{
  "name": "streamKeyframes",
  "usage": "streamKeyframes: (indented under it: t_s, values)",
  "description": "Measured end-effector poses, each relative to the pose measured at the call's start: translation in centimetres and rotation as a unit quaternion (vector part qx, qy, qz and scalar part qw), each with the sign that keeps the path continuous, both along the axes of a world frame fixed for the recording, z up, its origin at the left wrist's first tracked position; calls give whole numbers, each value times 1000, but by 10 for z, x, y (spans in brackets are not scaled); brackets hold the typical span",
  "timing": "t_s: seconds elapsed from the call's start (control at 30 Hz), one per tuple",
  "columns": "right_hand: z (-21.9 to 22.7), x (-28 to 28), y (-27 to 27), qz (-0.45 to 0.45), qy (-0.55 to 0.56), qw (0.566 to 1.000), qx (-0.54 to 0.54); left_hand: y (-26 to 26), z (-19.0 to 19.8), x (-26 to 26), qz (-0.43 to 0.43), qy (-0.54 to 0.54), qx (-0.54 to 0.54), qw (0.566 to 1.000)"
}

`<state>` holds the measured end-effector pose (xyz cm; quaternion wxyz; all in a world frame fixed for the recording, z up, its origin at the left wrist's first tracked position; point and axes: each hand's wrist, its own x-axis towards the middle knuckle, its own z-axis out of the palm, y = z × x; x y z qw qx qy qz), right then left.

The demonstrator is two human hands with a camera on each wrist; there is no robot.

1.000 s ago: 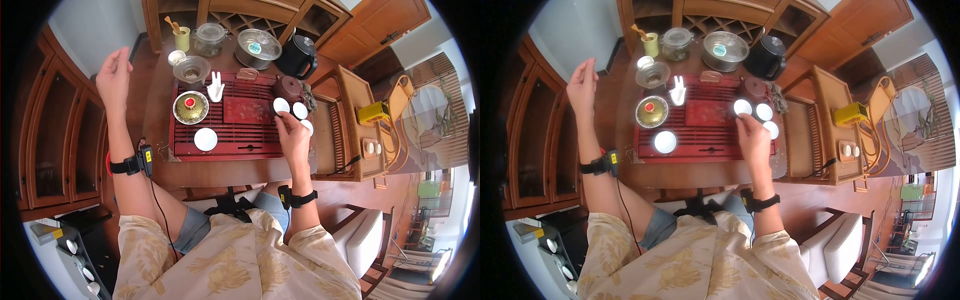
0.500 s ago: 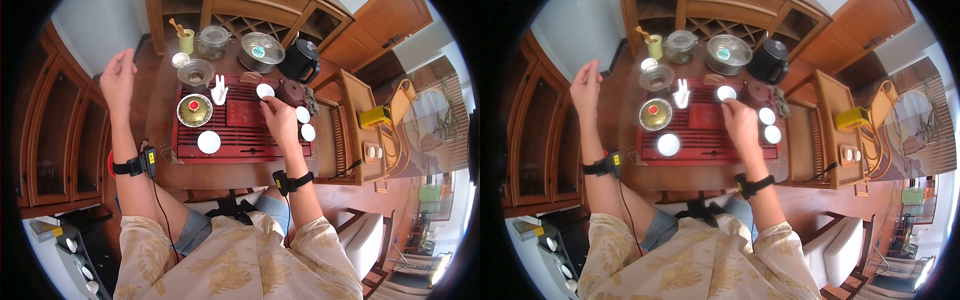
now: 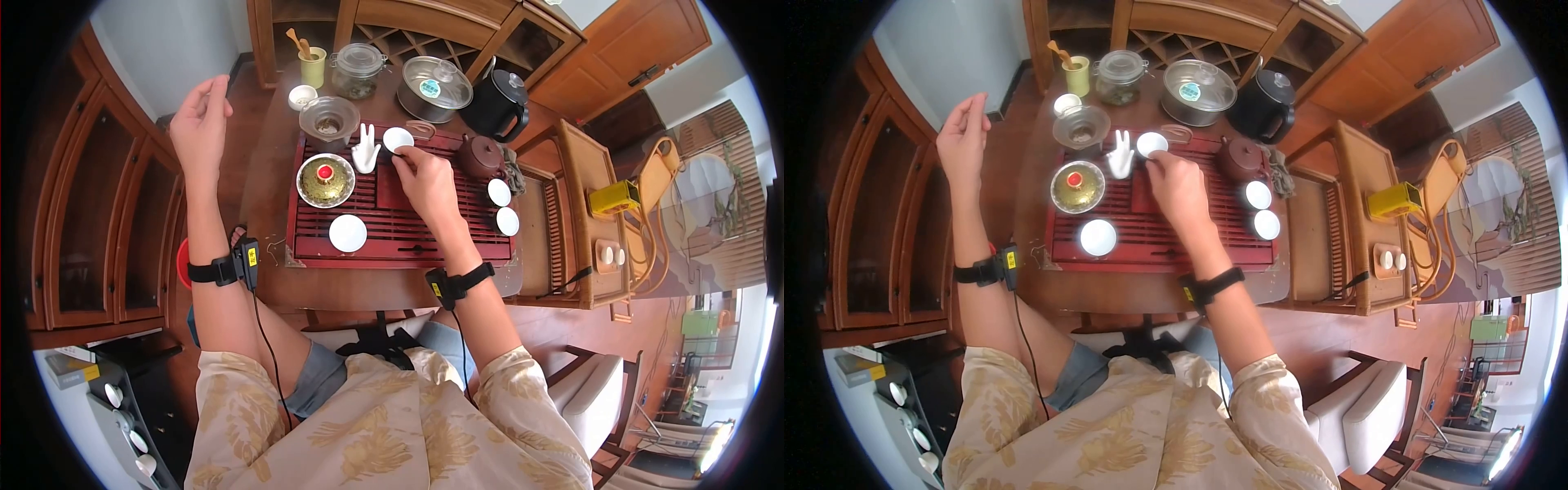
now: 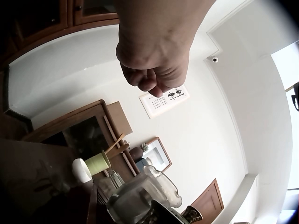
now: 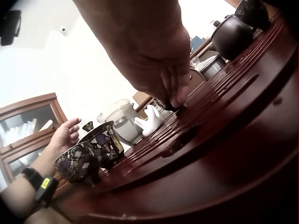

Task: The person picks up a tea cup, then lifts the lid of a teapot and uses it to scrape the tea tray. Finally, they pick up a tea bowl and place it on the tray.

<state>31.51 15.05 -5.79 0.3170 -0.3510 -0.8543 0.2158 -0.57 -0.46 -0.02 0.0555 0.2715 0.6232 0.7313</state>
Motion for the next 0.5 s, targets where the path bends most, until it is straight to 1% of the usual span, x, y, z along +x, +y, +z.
streamKeyframes:
  t_s: [0.1, 0.2, 0.27, 0.33, 0.37, 0.4, 0.47, 0.5]
  values:
    - [-3, 0, 0, 9, 7, 1000, 15, 1, 3, 3, 13, 15, -8, 1000]
    - [5, 11, -3, 7, 16, 1000, 11, 0, 3, 4, 0, -3, 5, 1000]
    - [18, 22, -10, -8, 30, 1000, -4, 2, 1, 1, 5, -4, 2, 1000]
    - [36, 45, -19, -31, 49, 998, -30, 0, 1, 1, 8, -5, 2, 1000]
    - [33, 61, -17, -40, 53, 998, -3, 1, 1, 1, 7, -7, 2, 1000]
    - [39, 76, -19, -64, 49, 997, 9, 1, 1, 0, 6, -8, 1, 1000]
    - [44, 110, -19, -112, 27, 988, 105, 1, 1, 0, 5, -9, 0, 1000]
    - [41, 126, -19, -132, 16, 984, 121, 1, 1, 0, 5, -8, -1, 1000]
